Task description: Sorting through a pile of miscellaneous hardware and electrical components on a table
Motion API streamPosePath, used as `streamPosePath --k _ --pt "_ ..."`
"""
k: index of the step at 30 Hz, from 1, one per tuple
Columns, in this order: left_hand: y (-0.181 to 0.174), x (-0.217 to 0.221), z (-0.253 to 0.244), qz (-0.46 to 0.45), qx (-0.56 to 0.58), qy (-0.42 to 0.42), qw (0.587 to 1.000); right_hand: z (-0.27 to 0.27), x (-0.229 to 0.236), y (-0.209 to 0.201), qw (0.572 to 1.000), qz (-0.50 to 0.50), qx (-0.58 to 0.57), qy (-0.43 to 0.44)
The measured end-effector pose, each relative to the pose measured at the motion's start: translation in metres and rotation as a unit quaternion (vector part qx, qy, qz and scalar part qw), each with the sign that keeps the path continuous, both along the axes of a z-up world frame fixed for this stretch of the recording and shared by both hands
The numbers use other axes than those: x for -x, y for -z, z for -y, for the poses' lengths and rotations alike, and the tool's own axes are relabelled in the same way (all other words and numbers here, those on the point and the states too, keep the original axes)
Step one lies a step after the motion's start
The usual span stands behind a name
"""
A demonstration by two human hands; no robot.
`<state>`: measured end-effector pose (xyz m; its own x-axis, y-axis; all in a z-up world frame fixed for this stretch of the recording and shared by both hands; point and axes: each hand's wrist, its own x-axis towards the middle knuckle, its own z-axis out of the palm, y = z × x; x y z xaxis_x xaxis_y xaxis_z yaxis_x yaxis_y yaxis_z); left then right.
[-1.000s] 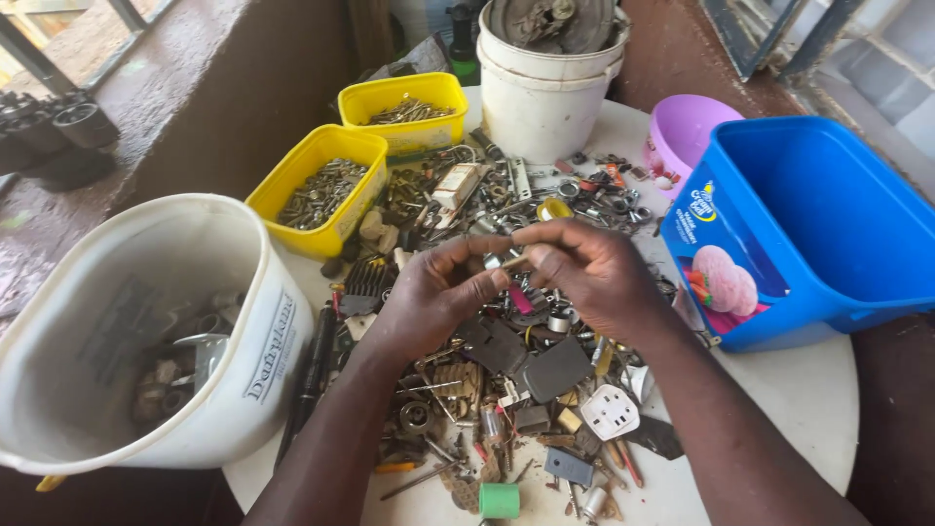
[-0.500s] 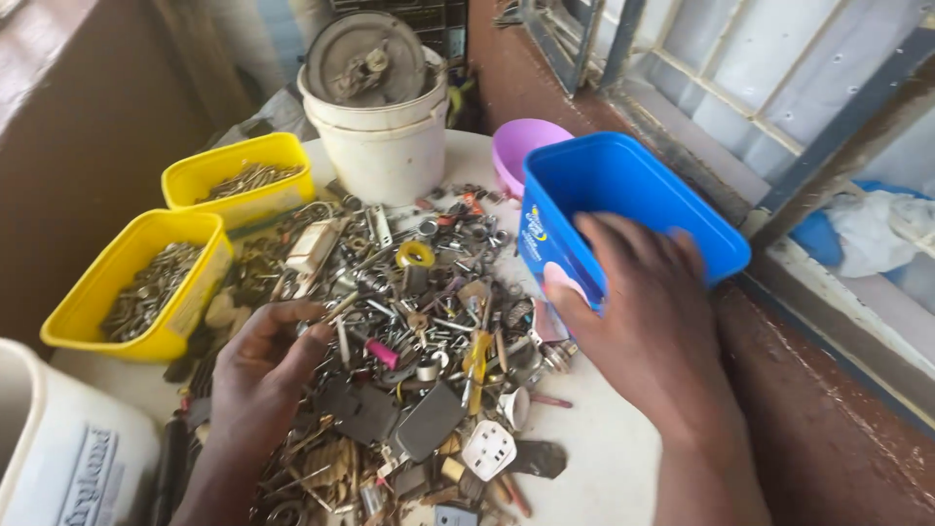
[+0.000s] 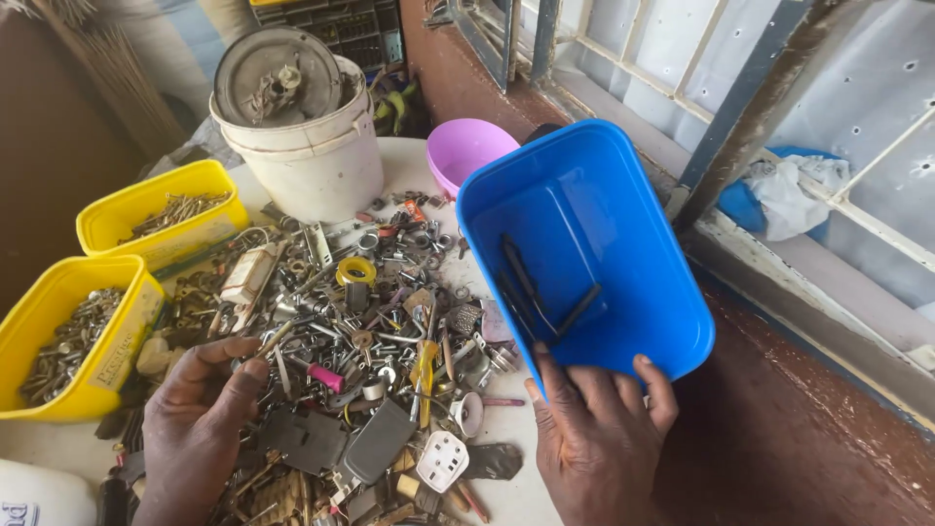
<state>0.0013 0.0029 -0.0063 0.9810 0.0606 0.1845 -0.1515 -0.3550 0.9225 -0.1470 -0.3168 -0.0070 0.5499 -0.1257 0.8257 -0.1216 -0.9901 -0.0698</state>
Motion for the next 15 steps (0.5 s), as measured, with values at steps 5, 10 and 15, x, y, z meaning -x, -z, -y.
streamPosePath --k 5,10,15 --pt "0.008 -0.005 -0.003 0.001 0.019 0.005 1.000 -0.010 0.003 -0.001 1.000 -0.012 -0.007 0.005" --pt "0.009 -0.006 -0.002 -0.017 0.012 0.003 1.000 -0.013 0.006 0.001 1.000 -0.018 0.006 0.002" --pt "0.001 -0.002 0.000 -0.013 0.004 0.001 1.000 -0.004 0.006 0.001 0.999 -0.006 0.021 -0.039"
